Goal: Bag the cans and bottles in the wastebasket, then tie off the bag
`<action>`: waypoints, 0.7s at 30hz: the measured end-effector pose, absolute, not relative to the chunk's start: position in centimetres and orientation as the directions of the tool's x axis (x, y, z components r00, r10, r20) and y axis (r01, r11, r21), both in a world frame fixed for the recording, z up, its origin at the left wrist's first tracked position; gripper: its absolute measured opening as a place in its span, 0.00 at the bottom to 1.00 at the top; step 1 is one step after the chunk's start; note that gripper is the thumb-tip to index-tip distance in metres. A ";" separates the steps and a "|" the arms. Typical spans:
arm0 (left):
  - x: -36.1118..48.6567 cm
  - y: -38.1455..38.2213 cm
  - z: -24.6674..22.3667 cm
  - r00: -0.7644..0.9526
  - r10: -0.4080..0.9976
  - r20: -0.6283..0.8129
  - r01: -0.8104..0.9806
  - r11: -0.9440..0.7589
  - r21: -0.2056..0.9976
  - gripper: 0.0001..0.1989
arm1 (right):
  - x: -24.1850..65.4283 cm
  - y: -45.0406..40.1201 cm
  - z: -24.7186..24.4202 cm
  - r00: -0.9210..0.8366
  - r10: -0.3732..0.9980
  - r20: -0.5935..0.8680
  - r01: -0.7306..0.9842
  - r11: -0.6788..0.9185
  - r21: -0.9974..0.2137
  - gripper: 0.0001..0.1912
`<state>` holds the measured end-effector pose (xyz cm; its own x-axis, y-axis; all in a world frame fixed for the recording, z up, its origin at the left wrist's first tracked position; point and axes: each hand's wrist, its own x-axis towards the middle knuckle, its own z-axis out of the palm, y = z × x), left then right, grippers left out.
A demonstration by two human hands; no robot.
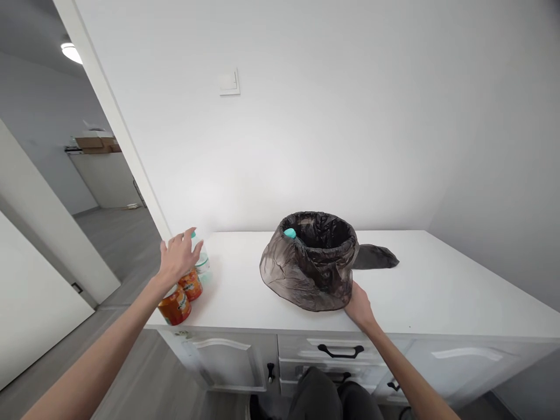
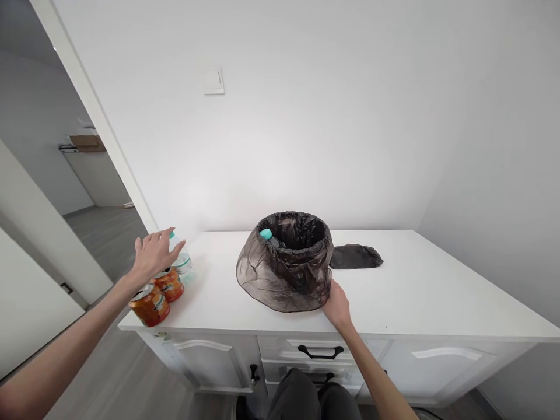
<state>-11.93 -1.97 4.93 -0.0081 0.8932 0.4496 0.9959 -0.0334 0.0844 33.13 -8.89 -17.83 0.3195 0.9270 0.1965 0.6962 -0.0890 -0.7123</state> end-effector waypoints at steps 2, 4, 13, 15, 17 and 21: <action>-11.7 -2.8 4.7 -0.018 0.911 0.411 0.996 -0.020 0.089 0.27 | 33.1 -8.9 -18.0 0.314 0.927 0.203 0.694 -0.079 -0.716 0.15; -11.0 -3.5 4.6 -0.003 0.916 0.400 0.993 -0.045 0.110 0.26 | 33.1 -9.0 -18.1 0.310 0.928 0.208 0.693 -0.070 -0.718 0.14; -3.2 -7.0 9.4 0.064 0.485 0.872 0.731 -0.617 0.290 0.25 | 33.3 -9.0 -18.5 0.307 0.925 0.223 0.696 -0.059 -0.715 0.15; -0.3 -8.3 11.4 0.022 0.424 0.905 0.633 -0.707 0.316 0.24 | 33.4 -8.9 -18.7 0.303 0.925 0.229 0.696 -0.051 -0.716 0.15; 2.5 -9.2 12.8 0.044 0.428 0.902 0.550 -0.765 0.336 0.22 | 33.5 -8.8 -18.8 0.297 0.926 0.231 0.696 -0.045 -0.716 0.14; 7.2 -9.4 13.3 0.244 0.536 0.808 0.411 -0.812 0.415 0.18 | 33.7 -8.6 -19.1 0.292 0.927 0.237 0.700 -0.039 -0.713 0.15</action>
